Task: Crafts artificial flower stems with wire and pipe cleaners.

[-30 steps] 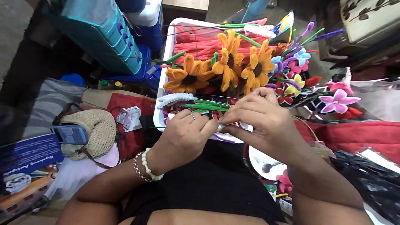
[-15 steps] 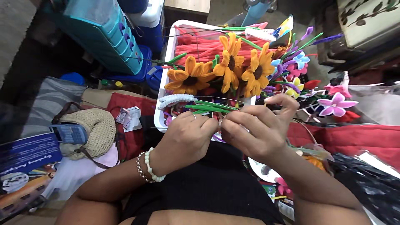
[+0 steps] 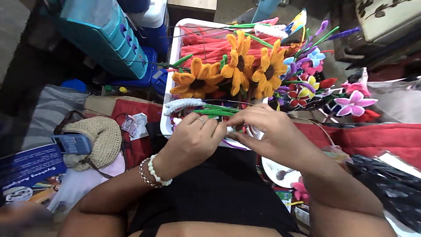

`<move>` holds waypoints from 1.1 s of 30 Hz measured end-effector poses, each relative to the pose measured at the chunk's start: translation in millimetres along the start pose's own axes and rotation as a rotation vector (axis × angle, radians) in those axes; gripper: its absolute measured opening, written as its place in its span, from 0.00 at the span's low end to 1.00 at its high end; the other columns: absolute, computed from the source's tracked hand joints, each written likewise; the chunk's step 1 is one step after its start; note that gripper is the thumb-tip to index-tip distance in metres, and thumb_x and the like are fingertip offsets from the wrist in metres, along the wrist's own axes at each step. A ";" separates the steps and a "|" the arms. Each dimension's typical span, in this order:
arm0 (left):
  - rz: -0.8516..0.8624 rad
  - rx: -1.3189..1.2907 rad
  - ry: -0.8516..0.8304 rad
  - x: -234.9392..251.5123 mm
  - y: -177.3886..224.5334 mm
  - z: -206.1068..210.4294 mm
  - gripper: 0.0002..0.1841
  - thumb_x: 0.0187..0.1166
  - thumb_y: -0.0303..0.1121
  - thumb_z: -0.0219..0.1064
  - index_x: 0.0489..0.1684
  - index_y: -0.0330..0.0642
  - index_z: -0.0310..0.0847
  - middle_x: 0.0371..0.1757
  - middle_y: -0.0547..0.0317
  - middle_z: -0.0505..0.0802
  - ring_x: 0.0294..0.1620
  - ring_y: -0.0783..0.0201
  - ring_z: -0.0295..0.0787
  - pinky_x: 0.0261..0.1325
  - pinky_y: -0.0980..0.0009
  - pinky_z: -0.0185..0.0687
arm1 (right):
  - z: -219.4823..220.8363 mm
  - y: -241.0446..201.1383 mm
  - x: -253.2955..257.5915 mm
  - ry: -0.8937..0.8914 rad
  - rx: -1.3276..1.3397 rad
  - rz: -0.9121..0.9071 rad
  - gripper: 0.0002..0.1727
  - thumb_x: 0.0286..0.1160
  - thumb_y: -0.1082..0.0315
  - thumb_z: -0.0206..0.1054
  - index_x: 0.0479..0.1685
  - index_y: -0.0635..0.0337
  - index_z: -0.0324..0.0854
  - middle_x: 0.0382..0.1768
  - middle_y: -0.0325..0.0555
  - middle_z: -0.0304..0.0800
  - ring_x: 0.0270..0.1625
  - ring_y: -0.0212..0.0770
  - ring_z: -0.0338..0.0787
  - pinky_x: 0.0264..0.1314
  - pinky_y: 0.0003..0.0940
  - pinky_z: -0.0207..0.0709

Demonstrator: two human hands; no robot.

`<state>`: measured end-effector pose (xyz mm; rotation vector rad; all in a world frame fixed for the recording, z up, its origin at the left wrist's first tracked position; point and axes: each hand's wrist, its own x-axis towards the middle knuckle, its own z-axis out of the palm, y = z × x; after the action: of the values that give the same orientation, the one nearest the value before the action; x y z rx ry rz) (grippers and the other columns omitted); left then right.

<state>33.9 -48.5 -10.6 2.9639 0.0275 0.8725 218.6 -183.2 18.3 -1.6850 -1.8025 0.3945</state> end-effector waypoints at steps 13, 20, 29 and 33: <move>0.001 -0.073 -0.009 3.2 0.1 0.7 0.11 0.86 0.26 0.57 0.37 0.36 0.86 0.26 0.52 0.89 0.30 0.54 0.87 0.40 0.62 0.79 | -6.0 6.2 5.3 0.001 0.169 0.057 0.09 0.80 0.57 0.69 0.42 0.50 0.90 0.39 0.26 0.91 0.46 0.20 0.88 0.51 0.18 0.84; -0.098 -0.314 -0.031 0.5 -2.1 -3.2 0.14 0.88 0.30 0.55 0.35 0.40 0.86 0.26 0.58 0.88 0.30 0.61 0.86 0.37 0.65 0.77 | 12.5 -0.1 -4.2 0.282 -0.299 -0.312 0.07 0.85 0.68 0.65 0.46 0.56 0.89 0.42 0.42 0.95 0.50 0.38 0.89 0.72 0.46 0.67; -0.238 -0.647 -0.167 -4.7 -3.8 -8.2 0.17 0.93 0.35 0.50 0.40 0.40 0.86 0.25 0.65 0.84 0.29 0.73 0.80 0.36 0.76 0.78 | 23.5 12.3 -6.0 0.334 -0.360 -0.406 0.05 0.84 0.69 0.67 0.47 0.57 0.89 0.42 0.42 0.96 0.46 0.36 0.90 0.77 0.49 0.64; -0.228 -0.631 -0.178 -4.1 -3.9 -11.4 0.18 0.93 0.36 0.50 0.39 0.41 0.86 0.25 0.65 0.83 0.28 0.73 0.79 0.35 0.76 0.76 | 20.1 10.2 -6.5 0.292 -0.255 -0.369 0.05 0.84 0.69 0.68 0.47 0.59 0.89 0.42 0.43 0.96 0.45 0.36 0.91 0.74 0.43 0.70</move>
<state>24.3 -44.3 -3.5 2.3731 0.0668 0.4698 213.9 -184.2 -4.7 -1.4338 -1.9432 -0.2377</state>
